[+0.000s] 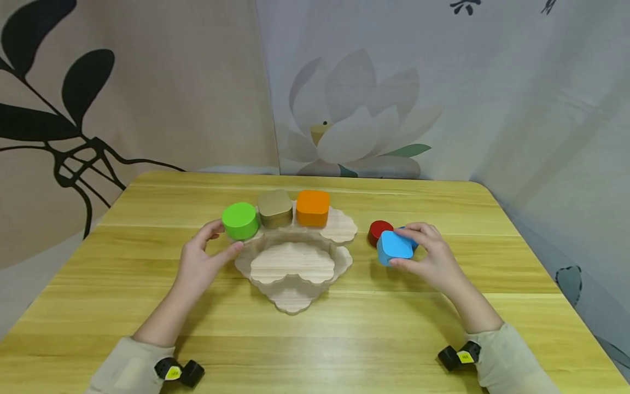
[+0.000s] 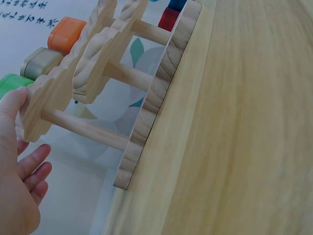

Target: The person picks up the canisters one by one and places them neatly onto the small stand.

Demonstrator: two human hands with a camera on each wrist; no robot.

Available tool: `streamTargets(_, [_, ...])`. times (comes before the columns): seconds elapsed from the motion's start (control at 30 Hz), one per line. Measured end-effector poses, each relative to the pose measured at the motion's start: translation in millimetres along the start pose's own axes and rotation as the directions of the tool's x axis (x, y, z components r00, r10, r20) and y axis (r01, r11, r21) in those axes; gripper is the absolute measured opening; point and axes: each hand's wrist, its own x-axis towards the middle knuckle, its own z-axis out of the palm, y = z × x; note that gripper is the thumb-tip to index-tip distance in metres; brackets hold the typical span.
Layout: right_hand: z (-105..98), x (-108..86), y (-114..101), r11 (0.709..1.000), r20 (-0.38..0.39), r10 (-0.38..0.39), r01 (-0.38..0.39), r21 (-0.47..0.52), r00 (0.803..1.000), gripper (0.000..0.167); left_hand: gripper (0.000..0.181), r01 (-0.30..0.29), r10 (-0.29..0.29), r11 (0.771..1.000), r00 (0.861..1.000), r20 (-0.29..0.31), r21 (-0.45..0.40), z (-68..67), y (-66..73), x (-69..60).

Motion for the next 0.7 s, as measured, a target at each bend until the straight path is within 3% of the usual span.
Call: streamTargets(0.7, [-3.9,28.1,-54.0,0.997,-0.087,0.026,-0.020,0.068,0.996,0.059,0.054,0.002,-0.002,1.000,1.000,0.003,0.002,-0.4,1.8,-0.2])
